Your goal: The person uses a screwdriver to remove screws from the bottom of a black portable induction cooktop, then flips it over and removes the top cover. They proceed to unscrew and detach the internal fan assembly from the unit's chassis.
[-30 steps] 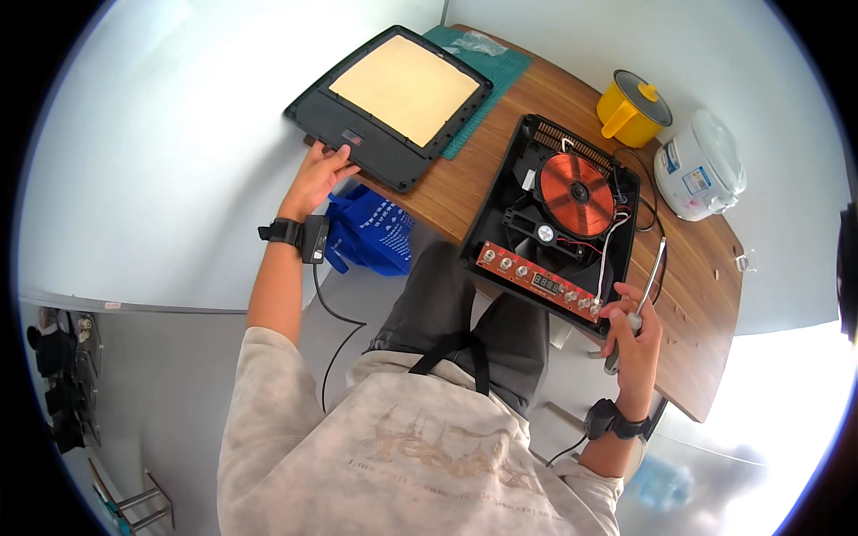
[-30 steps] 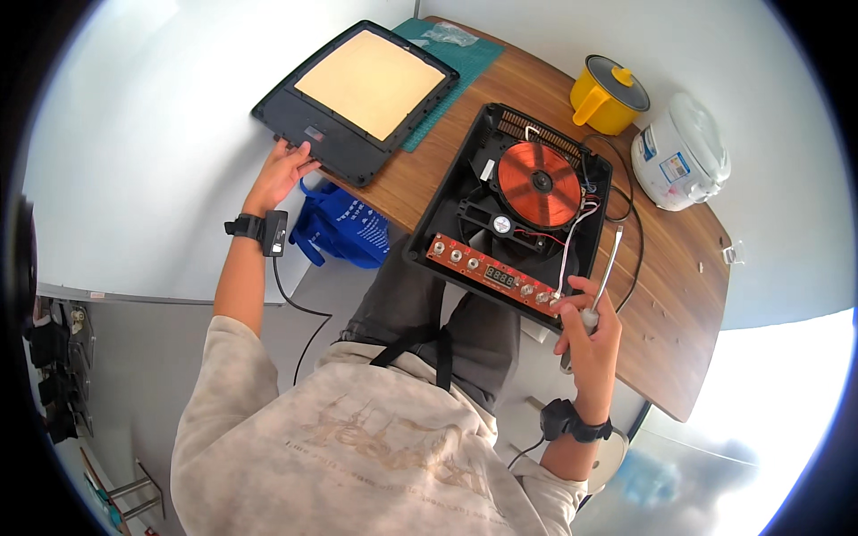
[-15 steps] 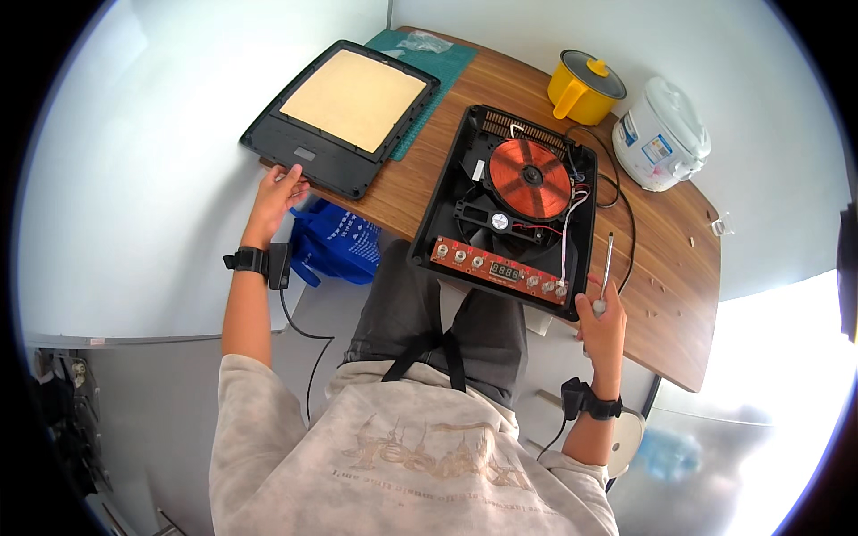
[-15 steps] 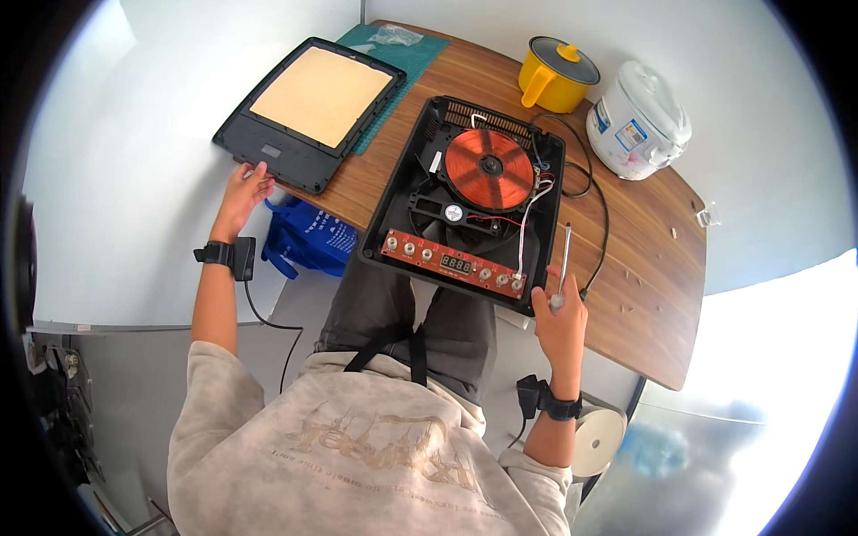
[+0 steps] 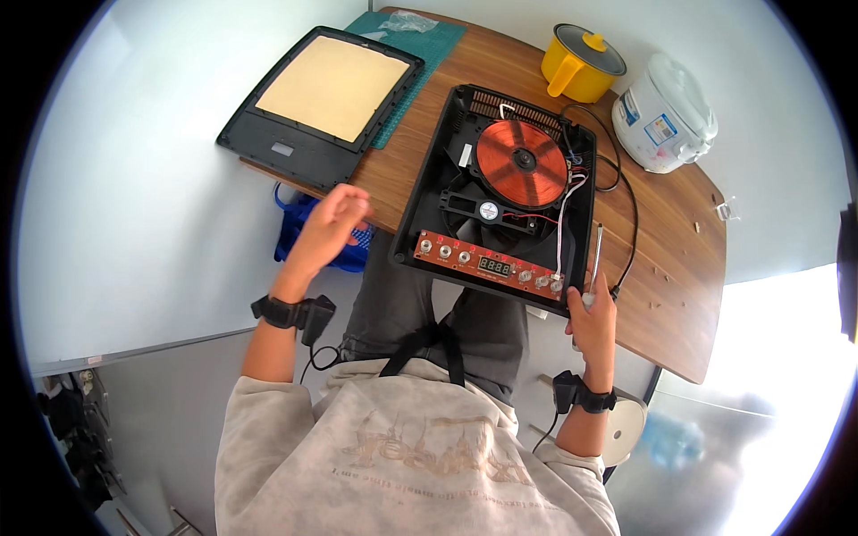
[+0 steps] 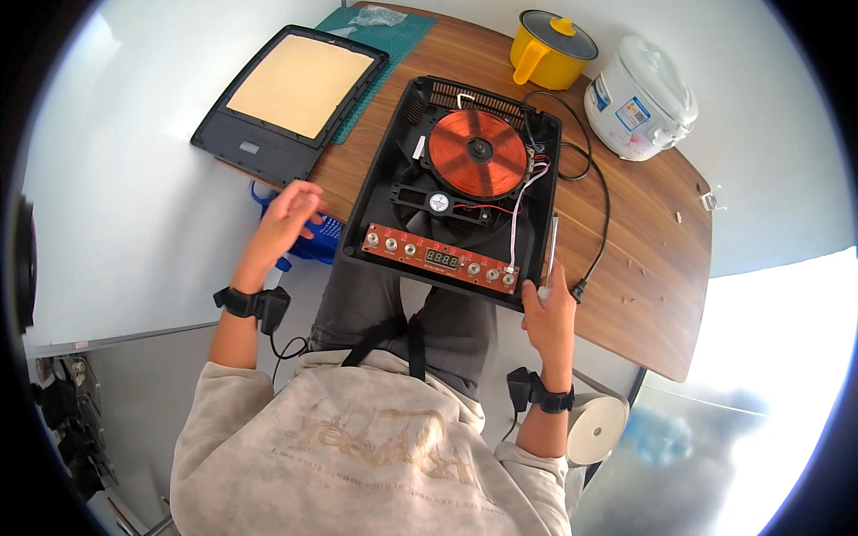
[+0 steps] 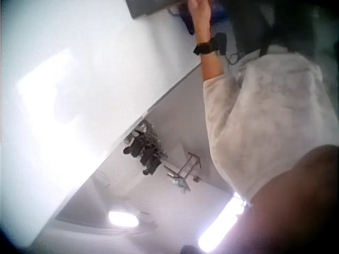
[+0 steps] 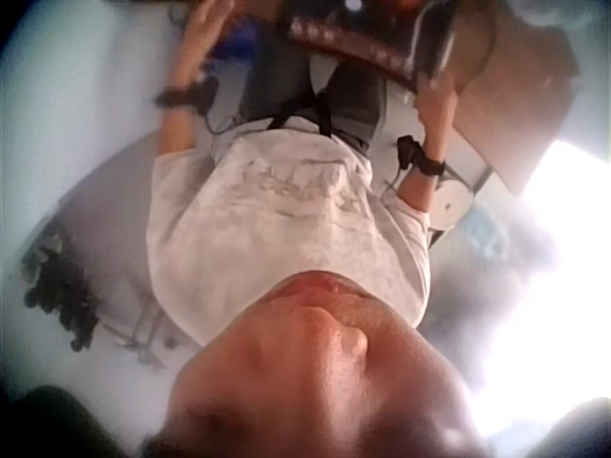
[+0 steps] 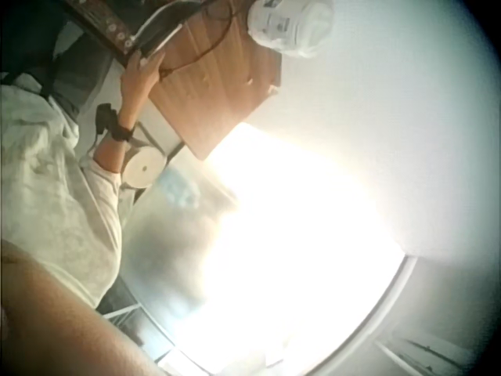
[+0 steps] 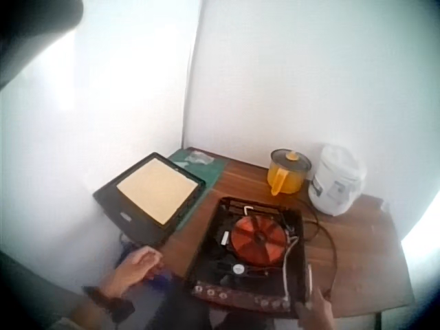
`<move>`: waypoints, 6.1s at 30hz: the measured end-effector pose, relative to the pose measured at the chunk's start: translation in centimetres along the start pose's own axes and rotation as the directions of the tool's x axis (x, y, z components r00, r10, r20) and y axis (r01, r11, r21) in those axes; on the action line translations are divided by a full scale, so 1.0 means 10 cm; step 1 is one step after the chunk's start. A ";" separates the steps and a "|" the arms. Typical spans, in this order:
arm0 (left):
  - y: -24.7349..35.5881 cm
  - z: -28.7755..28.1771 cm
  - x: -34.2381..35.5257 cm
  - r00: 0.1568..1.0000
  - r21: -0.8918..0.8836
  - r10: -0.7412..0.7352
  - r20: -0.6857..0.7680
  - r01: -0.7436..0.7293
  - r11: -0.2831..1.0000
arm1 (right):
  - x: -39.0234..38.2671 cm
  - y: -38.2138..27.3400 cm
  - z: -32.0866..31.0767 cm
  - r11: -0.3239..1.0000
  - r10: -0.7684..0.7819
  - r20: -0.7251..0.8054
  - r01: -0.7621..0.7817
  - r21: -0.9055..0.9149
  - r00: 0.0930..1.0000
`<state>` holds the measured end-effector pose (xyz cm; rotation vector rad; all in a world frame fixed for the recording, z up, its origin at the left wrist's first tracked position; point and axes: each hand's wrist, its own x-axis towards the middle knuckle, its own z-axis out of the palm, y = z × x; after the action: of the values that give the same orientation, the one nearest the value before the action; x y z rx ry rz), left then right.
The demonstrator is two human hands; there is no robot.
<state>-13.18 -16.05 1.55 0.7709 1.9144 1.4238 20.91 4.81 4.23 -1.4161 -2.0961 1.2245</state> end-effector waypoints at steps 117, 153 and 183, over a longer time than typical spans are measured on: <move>1.23 1.75 2.00 0.966 0.628 0.097 0.240 -0.230 0.743 | 2.04 -1.65 -1.21 1.000 0.018 0.407 -0.006 -0.031 0.913; 1.21 2.02 1.99 0.990 0.779 -0.063 0.126 -0.059 0.624 | 2.37 -1.86 -0.77 0.990 0.102 0.349 -0.060 -0.130 0.932; 1.18 2.02 1.99 0.988 0.779 -0.062 0.144 -0.075 0.622 | 2.35 -1.98 -0.71 0.972 0.023 0.330 0.056 -0.227 0.944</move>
<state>-9.26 14.17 5.69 1.2320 2.3932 0.4093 3.35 25.91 19.75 -1.3580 -2.5476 1.3211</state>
